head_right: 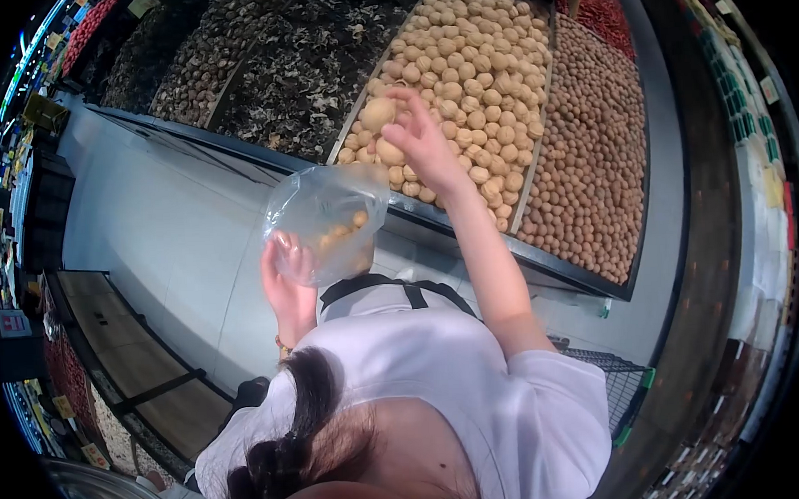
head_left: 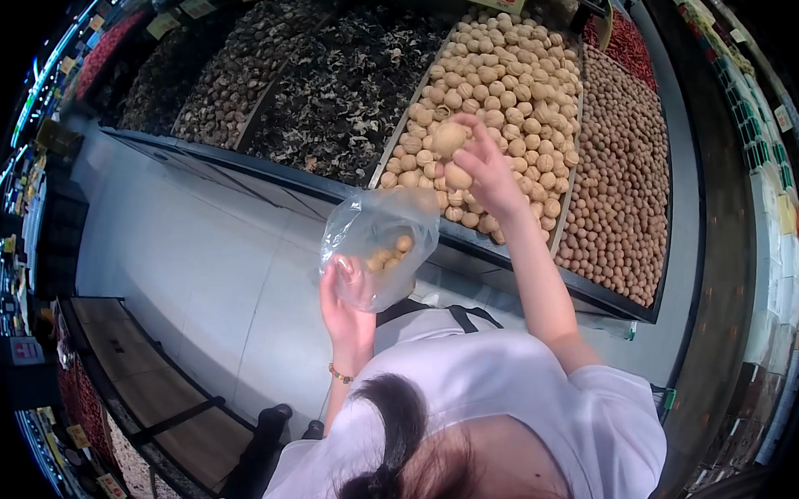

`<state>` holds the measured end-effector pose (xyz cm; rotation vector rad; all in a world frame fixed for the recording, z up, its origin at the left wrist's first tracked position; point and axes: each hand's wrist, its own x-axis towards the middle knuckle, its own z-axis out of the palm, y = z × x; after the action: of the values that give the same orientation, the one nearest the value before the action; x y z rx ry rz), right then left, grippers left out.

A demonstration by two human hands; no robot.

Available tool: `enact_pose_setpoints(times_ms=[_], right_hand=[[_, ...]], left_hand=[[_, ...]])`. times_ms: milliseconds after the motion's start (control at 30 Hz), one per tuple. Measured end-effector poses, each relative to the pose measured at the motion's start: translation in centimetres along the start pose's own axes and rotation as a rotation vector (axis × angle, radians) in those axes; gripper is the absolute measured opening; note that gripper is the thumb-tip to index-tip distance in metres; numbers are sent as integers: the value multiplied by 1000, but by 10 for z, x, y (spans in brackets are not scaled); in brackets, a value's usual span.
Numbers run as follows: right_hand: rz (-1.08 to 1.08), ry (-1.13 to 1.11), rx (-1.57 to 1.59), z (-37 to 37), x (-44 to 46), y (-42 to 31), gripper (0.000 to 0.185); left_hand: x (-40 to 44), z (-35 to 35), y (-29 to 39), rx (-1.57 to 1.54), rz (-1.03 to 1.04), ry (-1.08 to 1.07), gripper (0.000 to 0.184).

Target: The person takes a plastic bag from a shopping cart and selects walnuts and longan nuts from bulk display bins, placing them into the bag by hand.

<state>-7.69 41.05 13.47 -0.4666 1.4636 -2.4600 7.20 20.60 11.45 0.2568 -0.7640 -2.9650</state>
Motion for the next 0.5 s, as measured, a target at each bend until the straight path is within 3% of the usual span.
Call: enact_pose_setpoints(times_ms=[133, 167, 200, 267, 367, 467, 500], right_hand=[[395, -473, -246, 6, -36, 38, 39], [448, -426, -450, 9, -39, 58, 41], [355, -341, -771, 19, -46, 63, 37], [168, -216, -1104, 9, -61, 120, 35], [325, -151, -834, 15, -64, 108, 37], [409, -70, -827, 22, -52, 90, 37], [331, -104, -954, 22, -53, 97, 36]], left_hand=[[6, 4, -7, -22, -58, -12, 16], [6, 6, -9, -18, -79, 2, 15], [7, 8, -11, -13, -99, 16, 15], [7, 14, -14, 26, -116, 53, 16], [10, 6, -15, 35, -150, -52, 16], [11, 1, -17, 43, -163, -94, 17], [11, 2, -19, 47, -161, -85, 17]])
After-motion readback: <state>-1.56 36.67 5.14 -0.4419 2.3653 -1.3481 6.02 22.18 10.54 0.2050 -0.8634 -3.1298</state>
